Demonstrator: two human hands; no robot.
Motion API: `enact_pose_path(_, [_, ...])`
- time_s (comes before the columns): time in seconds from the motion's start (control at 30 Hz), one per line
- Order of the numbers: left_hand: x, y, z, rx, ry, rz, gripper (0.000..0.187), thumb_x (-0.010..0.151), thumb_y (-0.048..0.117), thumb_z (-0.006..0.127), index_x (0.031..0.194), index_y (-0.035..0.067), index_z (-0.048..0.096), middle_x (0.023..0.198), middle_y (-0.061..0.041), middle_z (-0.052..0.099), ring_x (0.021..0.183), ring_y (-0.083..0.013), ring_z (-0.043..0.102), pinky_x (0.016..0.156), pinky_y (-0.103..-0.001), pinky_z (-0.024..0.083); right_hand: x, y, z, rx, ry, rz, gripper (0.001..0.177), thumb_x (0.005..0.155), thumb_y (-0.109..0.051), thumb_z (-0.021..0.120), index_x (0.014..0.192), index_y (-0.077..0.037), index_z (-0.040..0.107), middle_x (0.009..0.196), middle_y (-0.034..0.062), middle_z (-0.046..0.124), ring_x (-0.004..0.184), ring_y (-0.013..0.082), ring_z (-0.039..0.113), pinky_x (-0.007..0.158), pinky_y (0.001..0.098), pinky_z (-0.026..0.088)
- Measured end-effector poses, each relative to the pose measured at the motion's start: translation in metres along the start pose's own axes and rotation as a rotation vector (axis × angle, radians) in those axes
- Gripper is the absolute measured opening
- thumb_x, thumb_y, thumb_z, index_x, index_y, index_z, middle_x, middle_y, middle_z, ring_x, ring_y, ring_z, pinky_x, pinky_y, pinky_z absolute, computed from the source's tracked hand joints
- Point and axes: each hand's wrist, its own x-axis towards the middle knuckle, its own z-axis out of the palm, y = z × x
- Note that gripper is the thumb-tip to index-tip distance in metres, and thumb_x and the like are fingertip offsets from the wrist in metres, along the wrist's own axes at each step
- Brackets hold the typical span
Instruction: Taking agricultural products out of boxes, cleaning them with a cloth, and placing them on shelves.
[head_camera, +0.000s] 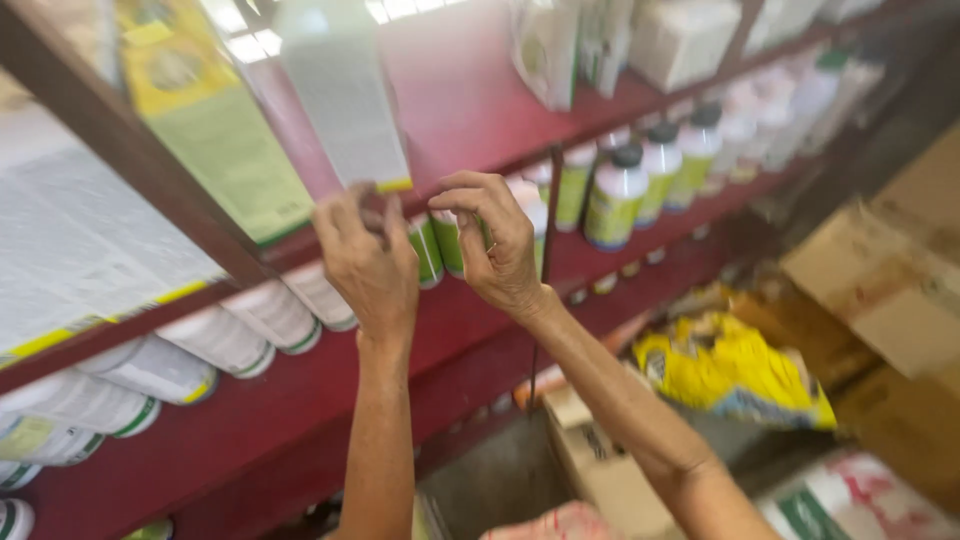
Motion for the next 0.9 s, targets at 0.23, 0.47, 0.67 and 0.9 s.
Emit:
enact_pose_path(0.23, [-0.043,-0.007,-0.011,-0.304,-0.025,0.112,0.029,0.098,-0.012,0.066,0.123,0.002,0.063,0.126,-0.018,0.053,0.12,-0.0282,0.061,0.095,-0.032,0.062,-0.088,0.016,-0.094,-0.098,-0.219,0.219,0.033,0.089,0.016,0.056,0.11,-0.006,0.071,0.126,0.0114,0.065,0.105,0.0205,0.068,0.085,0.0273,0.055])
enact_pose_path(0.47, [-0.232,-0.052,0.014,-0.495,-0.597,-0.53,0.02,0.093,-0.004,0.065,0.111,0.006,0.068,0.11,-0.008,0.07,0.097,-0.0172,0.072,0.082,-0.03,0.061,-0.242,0.084,-0.201,-0.138,0.049,0.84,0.025,0.099,0.007,0.053,0.115,-0.003,0.068,0.108,0.0048,0.07,0.095,0.0112,0.067,0.084,0.024,0.056])
enact_pose_path(0.67, [-0.479,-0.087,0.025,-0.504,-1.079,-0.822,0.028,0.086,0.007,0.071,0.113,0.005,0.073,0.101,-0.01,0.079,0.089,-0.0173,0.074,0.081,-0.032,0.06,-0.459,0.124,-0.198,-0.216,0.073,1.326,0.03,0.087,0.003,0.055,0.109,-0.006,0.073,0.096,0.0049,0.074,0.083,0.0139,0.068,0.075,0.0291,0.056])
enact_pose_path(0.9, [-0.608,-0.061,0.025,-0.324,-1.481,-1.402,0.035,0.087,0.015,0.071,0.121,0.007,0.074,0.098,-0.008,0.078,0.077,-0.0185,0.072,0.068,-0.033,0.057,-0.66,0.092,-0.181,-0.403,-0.442,1.728,0.038,0.077,-0.009,0.061,0.111,-0.015,0.077,0.111,0.0101,0.076,0.108,0.0234,0.071,0.095,0.0346,0.056])
